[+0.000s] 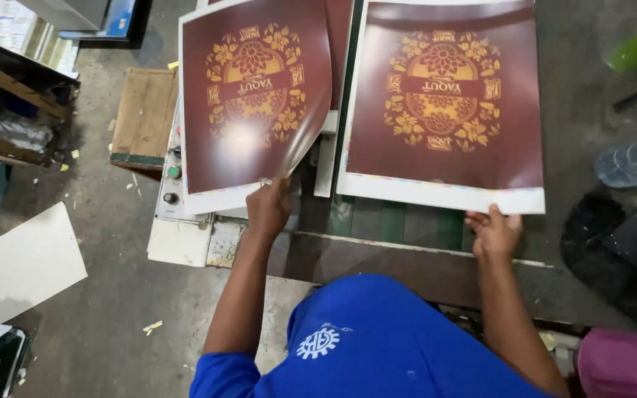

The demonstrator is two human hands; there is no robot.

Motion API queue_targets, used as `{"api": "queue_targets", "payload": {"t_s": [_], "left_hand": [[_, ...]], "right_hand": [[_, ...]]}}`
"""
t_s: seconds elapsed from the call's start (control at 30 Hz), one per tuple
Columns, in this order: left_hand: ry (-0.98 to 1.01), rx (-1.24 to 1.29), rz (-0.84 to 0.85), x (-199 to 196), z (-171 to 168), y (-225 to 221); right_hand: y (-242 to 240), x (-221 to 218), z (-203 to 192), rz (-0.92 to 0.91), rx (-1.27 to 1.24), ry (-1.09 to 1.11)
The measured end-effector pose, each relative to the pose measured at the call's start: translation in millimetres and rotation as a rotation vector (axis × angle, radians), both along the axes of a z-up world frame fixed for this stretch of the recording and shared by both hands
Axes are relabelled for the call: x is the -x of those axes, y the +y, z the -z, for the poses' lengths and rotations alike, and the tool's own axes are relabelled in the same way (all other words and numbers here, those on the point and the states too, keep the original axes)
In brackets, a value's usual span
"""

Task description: The person repeatedly picks up large printed sheets from a stack on a machine, aligns them, and places them onto a conveyor belt. The sheets feature a maroon background with a gold floral design.

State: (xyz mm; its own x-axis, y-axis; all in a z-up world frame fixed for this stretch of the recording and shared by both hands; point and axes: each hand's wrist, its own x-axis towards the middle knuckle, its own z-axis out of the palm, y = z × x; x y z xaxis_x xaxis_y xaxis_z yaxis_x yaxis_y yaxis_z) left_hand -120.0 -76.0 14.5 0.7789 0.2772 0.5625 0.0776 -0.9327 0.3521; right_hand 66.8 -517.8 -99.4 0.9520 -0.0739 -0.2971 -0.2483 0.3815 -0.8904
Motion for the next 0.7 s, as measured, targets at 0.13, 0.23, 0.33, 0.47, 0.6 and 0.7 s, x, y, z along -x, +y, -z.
{"api": "queue_targets", "payload": {"t_s": [0.13, 0.23, 0.33, 0.47, 0.6, 0.7], "left_hand": [[0.014, -0.020, -0.014, 7, -12, -11], [0.022, -0.029, -0.005, 10, -14, -21], [0.041, -0.054, -0.029, 7, -15, -29], [0.048, -0.065, -0.048, 2, -31, -47], [-0.109, -0.073, -0.019, -14, -57, -75], [-0.145, -0.081, 0.043, -27, -49, -95]], "right_hand": [[41, -70, 17, -0.076, 0.039, -0.107], [66, -131, 23, -0.124, 0.041, -0.159], [89, -194, 16, -0.143, 0.072, -0.119], [99, -230, 18, -0.218, -0.013, -0.049], [107, -176, -25, -0.268, -0.020, 0.070], [118, -112, 7, -0.546, -0.142, -0.012]]}}
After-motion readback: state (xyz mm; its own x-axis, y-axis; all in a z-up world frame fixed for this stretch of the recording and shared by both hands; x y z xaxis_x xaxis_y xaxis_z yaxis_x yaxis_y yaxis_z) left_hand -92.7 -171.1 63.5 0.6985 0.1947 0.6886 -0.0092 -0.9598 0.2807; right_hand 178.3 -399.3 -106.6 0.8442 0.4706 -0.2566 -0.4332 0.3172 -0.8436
